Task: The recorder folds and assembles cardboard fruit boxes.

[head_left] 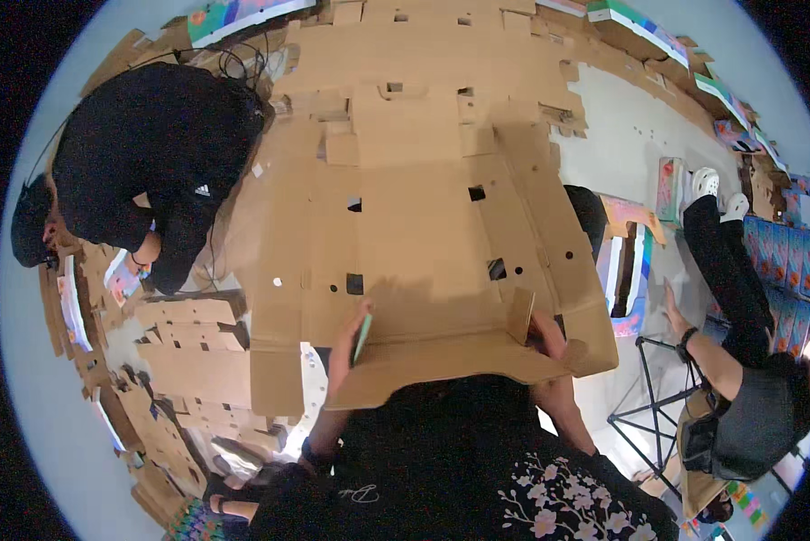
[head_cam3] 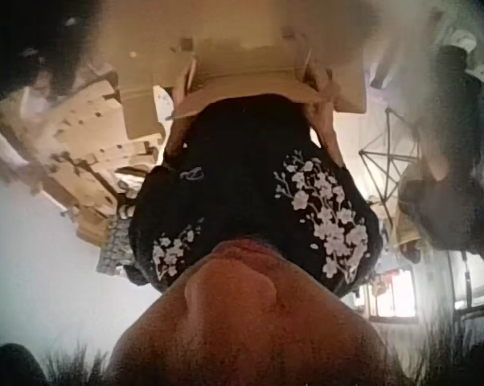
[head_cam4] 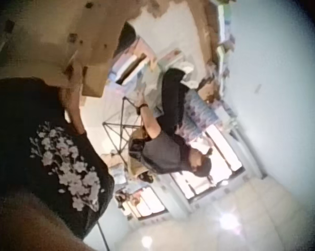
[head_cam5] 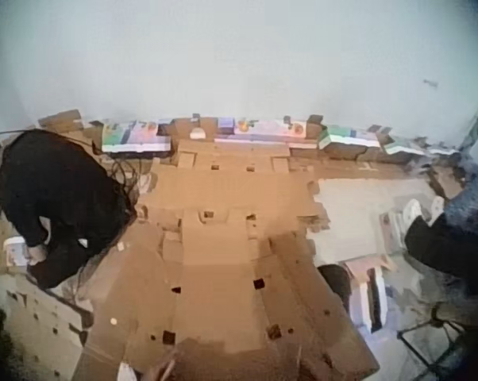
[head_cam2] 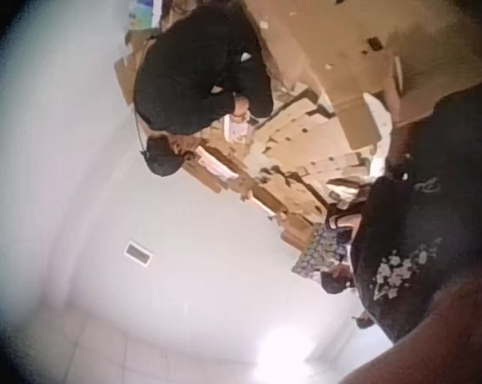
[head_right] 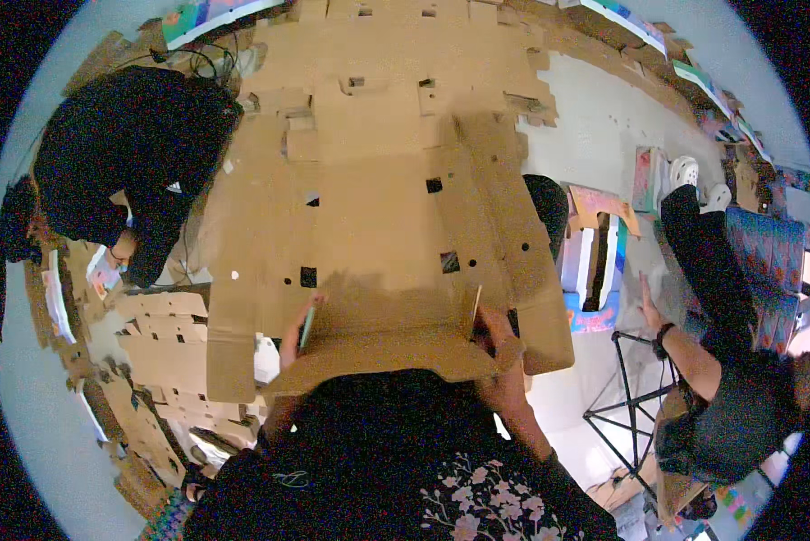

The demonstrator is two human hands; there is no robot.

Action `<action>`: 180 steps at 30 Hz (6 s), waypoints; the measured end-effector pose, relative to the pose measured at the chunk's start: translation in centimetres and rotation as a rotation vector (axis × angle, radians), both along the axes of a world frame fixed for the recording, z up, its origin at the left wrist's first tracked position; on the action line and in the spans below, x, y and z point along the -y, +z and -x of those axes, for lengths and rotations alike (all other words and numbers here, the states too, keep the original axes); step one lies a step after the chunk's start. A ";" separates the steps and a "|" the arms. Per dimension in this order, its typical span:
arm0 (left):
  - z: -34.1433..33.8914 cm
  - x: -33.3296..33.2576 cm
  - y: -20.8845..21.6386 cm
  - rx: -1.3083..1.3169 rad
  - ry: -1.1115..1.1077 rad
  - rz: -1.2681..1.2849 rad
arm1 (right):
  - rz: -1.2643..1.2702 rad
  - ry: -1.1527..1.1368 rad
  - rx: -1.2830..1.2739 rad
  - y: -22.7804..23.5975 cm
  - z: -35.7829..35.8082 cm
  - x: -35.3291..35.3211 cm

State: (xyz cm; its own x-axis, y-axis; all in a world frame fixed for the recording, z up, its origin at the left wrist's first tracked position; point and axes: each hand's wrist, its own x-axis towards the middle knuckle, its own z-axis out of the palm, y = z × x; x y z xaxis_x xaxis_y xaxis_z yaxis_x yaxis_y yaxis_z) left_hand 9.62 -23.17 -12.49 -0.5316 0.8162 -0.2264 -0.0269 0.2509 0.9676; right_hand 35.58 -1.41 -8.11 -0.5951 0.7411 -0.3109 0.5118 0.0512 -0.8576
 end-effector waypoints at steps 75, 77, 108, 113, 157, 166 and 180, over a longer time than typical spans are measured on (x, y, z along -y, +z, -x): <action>7.5 -5.8 10.2 -0.655 -0.968 0.117 | -0.301 1.089 0.015 7.1 3.6 -6.1; 8.6 -6.5 10.4 -0.594 -1.102 0.089 | -0.272 1.135 0.030 7.4 4.0 -6.5; 3.0 -6.8 2.0 0.276 0.165 0.037 | 0.008 -0.233 -0.227 -2.8 6.1 -4.1; 3.2 -6.8 1.6 0.158 0.120 0.045 | 0.026 -0.217 -0.092 -3.8 6.0 -4.3; 12.6 -13.2 12.9 -0.117 0.429 -0.459 | -1.079 0.070 -0.084 12.9 7.9 -9.0; 10.6 -16.9 19.5 0.970 0.138 -0.891 | -1.008 0.215 -0.047 13.1 11.7 -6.4; 5.0 -14.9 7.4 1.270 0.539 -0.438 | -0.774 0.295 0.013 3.3 8.3 -10.2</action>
